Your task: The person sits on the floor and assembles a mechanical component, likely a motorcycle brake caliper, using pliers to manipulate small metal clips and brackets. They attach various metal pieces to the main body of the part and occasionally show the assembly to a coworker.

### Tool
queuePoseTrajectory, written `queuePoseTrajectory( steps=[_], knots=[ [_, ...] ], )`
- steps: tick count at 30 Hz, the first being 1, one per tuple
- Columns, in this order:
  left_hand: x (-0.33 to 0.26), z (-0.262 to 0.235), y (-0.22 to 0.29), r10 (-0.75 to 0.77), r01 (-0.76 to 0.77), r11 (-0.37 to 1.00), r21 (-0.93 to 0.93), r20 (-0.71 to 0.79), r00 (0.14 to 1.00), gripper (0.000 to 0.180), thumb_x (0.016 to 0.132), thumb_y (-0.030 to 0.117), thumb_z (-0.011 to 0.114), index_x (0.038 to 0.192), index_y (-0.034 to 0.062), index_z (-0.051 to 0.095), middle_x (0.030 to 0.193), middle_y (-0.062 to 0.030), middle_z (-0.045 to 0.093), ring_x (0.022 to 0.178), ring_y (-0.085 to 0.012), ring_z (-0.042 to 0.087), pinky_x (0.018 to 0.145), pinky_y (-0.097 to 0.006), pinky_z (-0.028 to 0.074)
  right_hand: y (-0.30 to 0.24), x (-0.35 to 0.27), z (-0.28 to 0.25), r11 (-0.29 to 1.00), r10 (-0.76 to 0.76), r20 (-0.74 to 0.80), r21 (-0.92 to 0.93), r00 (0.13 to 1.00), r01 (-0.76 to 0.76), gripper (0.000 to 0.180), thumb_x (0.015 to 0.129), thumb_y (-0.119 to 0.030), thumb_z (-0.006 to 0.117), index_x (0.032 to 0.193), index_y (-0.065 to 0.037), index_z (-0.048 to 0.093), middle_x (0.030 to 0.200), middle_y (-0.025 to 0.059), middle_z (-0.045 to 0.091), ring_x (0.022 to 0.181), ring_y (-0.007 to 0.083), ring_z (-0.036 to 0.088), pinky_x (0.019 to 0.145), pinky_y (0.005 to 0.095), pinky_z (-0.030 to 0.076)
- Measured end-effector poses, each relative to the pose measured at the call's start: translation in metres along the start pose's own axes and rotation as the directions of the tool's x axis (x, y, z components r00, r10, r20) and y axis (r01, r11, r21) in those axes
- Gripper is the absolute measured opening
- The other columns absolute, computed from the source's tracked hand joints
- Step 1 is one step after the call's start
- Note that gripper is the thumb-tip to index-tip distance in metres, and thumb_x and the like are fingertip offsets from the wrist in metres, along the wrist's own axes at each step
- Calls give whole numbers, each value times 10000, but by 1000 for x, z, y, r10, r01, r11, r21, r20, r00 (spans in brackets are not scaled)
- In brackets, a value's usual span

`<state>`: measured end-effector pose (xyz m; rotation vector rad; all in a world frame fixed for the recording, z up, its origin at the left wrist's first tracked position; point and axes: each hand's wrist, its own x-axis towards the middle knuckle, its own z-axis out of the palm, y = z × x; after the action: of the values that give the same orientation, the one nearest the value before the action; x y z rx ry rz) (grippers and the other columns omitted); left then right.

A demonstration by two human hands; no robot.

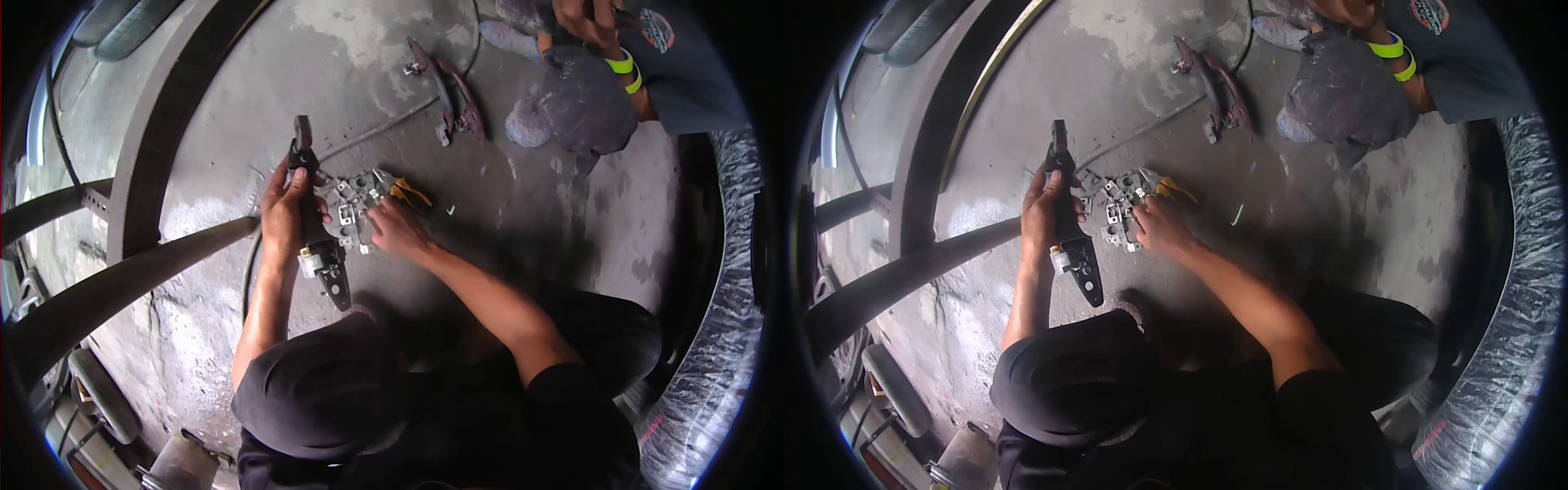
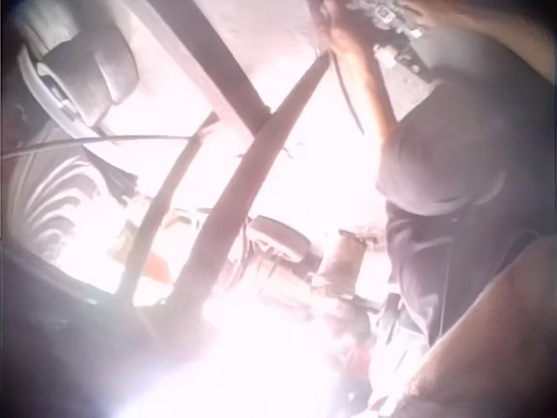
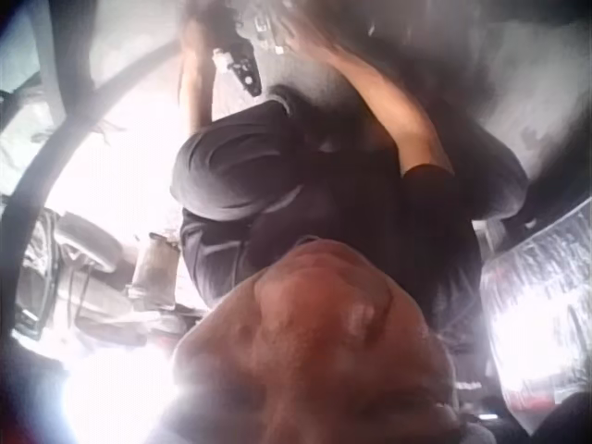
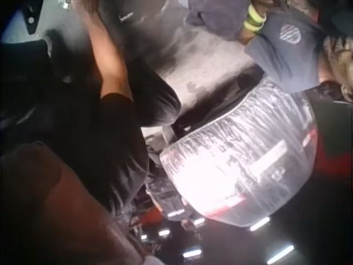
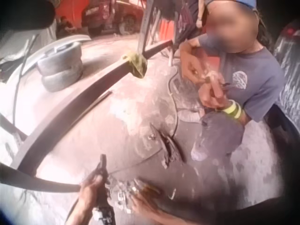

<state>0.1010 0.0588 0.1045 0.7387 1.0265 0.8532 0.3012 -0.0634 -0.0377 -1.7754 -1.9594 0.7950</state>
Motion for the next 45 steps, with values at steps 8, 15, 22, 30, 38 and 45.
queuePoseTrajectory(
  steps=[8,15,22,30,38,45],
  knots=[
    [-12,37,37,-94,77,985,153,109,990,476,1085,278,561,1486,41,460,972,-113,635,592,-175,636,486,-306,556,19,6,-4,898,318,-314,403,895,-178,203,846,-103,646,1024,-10,672,853,167,685,784,352,681,724,449,537],
    [-14,89,104,-19,-25,974,224,193,981,406,1093,294,538,1402,34,498,979,-111,632,582,-183,644,475,-312,556,20,49,-91,796,276,47,549,960,-255,225,889,-183,600,961,9,693,825,212,707,769,352,713,717,456,548],
    [-12,135,165,84,-125,966,225,183,980,329,1100,306,519,1330,71,519,942,-95,643,556,-182,632,472,-335,553,-4,93,-257,961,-276,206,76,939,266,311,890,-162,560,1121,-21,714,891,169,724,817,259,715,759,385,568],
    [-25,121,152,116,-125,990,63,127,985,300,1104,322,517,1235,53,524,953,-108,638,579,-185,622,478,-325,535,-64,56,-349,786,46,131,607,990,-117,355,987,-111,616,1315,18,646,967,59,724,755,88,652,606,224,542],
    [-25,115,165,202,-202,979,0,63,977,296,1113,321,482,1206,43,527,993,-108,638,631,-173,622,535,-318,536,-100,37,-400,648,68,-34,761,997,-18,417,947,-84,675,1346,11,600,1114,114,704,1000,198,691,844,352,597],
    [-31,122,159,157,-158,987,24,29,987,361,1110,293,501,1329,7,520,1011,-124,646,680,-148,594,545,-271,513,-116,27,-416,576,35,-60,817,998,29,396,990,-91,660,1346,57,568,1069,107,709,963,169,700,768,289,612]
  ],
)
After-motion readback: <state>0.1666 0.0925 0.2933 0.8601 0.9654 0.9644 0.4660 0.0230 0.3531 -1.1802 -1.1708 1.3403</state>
